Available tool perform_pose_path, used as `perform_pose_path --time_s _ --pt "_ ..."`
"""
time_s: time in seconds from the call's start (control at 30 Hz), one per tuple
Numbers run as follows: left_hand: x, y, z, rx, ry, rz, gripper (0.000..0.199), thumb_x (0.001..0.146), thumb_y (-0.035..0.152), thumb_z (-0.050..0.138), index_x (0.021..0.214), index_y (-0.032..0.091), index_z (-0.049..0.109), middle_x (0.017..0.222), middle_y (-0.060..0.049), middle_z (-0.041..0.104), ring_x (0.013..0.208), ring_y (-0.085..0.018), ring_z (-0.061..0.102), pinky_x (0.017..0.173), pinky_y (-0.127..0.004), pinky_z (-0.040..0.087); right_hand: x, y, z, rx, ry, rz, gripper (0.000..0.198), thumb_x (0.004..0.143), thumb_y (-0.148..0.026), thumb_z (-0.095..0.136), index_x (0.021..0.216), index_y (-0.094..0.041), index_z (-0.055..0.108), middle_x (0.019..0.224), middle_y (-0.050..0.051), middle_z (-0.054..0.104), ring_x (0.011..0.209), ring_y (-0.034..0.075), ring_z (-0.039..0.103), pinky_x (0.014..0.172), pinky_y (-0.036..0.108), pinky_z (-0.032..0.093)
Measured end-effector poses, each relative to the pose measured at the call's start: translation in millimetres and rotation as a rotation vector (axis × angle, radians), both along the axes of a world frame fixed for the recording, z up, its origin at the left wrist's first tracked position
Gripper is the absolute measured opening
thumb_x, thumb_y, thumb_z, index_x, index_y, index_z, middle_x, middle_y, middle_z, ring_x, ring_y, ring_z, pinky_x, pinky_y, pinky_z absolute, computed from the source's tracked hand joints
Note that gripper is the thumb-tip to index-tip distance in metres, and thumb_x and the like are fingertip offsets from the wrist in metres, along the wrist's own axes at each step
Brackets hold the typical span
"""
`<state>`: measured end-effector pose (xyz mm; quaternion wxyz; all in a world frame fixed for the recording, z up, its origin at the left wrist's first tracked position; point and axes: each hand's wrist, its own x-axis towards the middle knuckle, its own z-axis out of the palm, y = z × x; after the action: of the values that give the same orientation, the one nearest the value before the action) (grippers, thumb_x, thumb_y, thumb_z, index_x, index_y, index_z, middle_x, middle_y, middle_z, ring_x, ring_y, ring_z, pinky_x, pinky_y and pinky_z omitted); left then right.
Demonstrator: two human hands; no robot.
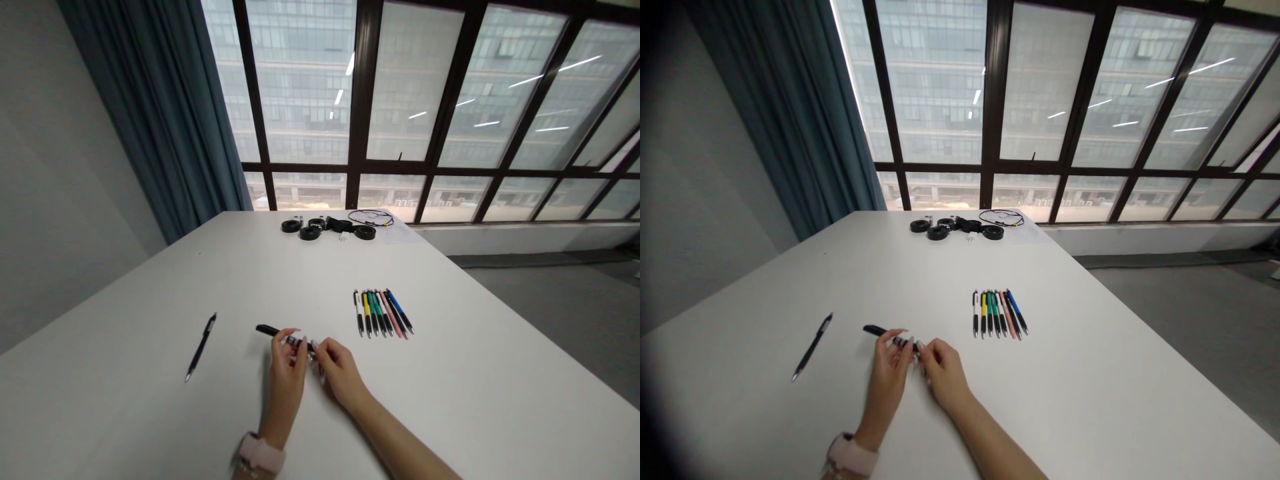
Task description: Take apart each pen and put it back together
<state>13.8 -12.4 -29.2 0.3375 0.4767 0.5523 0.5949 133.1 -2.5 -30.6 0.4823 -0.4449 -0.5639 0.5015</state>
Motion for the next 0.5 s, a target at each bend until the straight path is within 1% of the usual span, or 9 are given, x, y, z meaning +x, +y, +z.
perform_pose_path --time_s 0.1,0.17,0.23,0.27,0.3,0.37,0.43,0.47,0.5 --pt "-0.8 -0.1 1.2 -0.009 -0.005 -0.019 0.042 0.086 0.052 0.059 0.113 0.023 0.046 0.072 0.004 0.061 0.063 -0.015 0.062 0.060 -0.027 0.050 0.0 -0.7 0.1 0.026 -0.037 -0.010 0.052 0.087 -0.070 0.052 0.069 -0.021 0.055 0.061 -0.003 0.051 0.059 0.014 0.046 0.058 0.026 0.036" --pt "-1.1 -0.3 2.1 -0.009 0.018 -0.028 0.042 0.087 0.051 0.058 0.116 0.022 0.048 0.067 0.006 0.056 0.058 -0.014 0.057 0.057 -0.024 0.047 -0.2 -0.9 0.6 0.029 -0.046 -0.016 0.052 0.088 -0.069 0.051 0.069 -0.021 0.054 0.060 -0.004 0.051 0.059 0.013 0.046 0.058 0.026 0.035" --pt "-0.3 -1.1 3.0 -0.008 0.044 -0.038 0.047 0.088 0.050 0.058 0.124 0.021 0.049 0.065 0.008 0.051 0.056 -0.012 0.053 0.055 -0.023 0.045 -0.5 -1.2 1.1 0.035 -0.041 -0.027 0.052 0.087 -0.069 0.051 0.069 -0.021 0.053 0.060 -0.004 0.051 0.059 0.013 0.046 0.058 0.026 0.035" --pt "0.5 -1.7 3.2 -0.004 0.047 -0.041 0.051 0.088 0.050 0.058 0.130 0.021 0.047 0.065 0.008 0.051 0.057 -0.012 0.054 0.056 -0.023 0.046 -0.6 -1.2 1.4 0.036 -0.035 -0.034 0.052 0.087 -0.070 0.051 0.069 -0.021 0.053 0.060 -0.004 0.050 0.059 0.014 0.045 0.058 0.026 0.035" --pt "1.7 -2.3 3.3 0.002 0.040 -0.040 0.059 0.088 0.049 0.059 0.138 0.022 0.043 0.067 0.007 0.052 0.060 -0.013 0.056 0.059 -0.023 0.047 -0.8 -1.3 1.6 0.036 -0.027 -0.042 0.052 0.087 -0.070 0.051 0.069 -0.022 0.052 0.059 -0.004 0.049 0.059 0.014 0.045 0.058 0.026 0.035" --pt "4.0 -3.0 3.3 0.017 0.002 -0.016 0.079 0.086 0.048 0.062 0.152 0.024 0.024 0.074 0.006 0.057 0.066 -0.014 0.061 0.063 -0.025 0.051 -0.8 -1.2 1.9 0.035 -0.011 -0.059 0.052 0.086 -0.071 0.051 0.067 -0.022 0.050 0.059 -0.004 0.048 0.059 0.014 0.044 0.057 0.026 0.035" --pt "4.8 -2.2 3.7 0.025 -0.027 0.030 0.096 0.084 0.048 0.065 0.156 0.024 0.007 0.079 0.004 0.060 0.067 -0.015 0.064 0.065 -0.027 0.053 -0.6 -0.9 2.1 0.032 0.006 -0.071 0.052 0.085 -0.071 0.051 0.067 -0.022 0.050 0.060 -0.004 0.048 0.060 0.014 0.044 0.058 0.026 0.035" --pt "4.3 -1.0 4.4 0.025 -0.029 0.054 0.099 0.083 0.049 0.066 0.156 0.024 0.004 0.081 0.004 0.061 0.066 -0.015 0.064 0.064 -0.027 0.054 -0.4 -0.7 2.2 0.031 0.013 -0.077 0.051 0.085 -0.070 0.052 0.067 -0.022 0.050 0.060 -0.004 0.048 0.060 0.014 0.045 0.058 0.026 0.035" --pt "3.1 0.5 5.3 0.024 -0.028 0.079 0.099 0.083 0.050 0.066 0.156 0.024 0.005 0.082 0.004 0.062 0.065 -0.015 0.064 0.063 -0.027 0.054 -0.3 -0.5 2.4 0.032 0.018 -0.085 0.050 0.086 -0.069 0.052 0.067 -0.022 0.050 0.061 -0.004 0.049 0.060 0.014 0.045 0.058 0.026 0.036"
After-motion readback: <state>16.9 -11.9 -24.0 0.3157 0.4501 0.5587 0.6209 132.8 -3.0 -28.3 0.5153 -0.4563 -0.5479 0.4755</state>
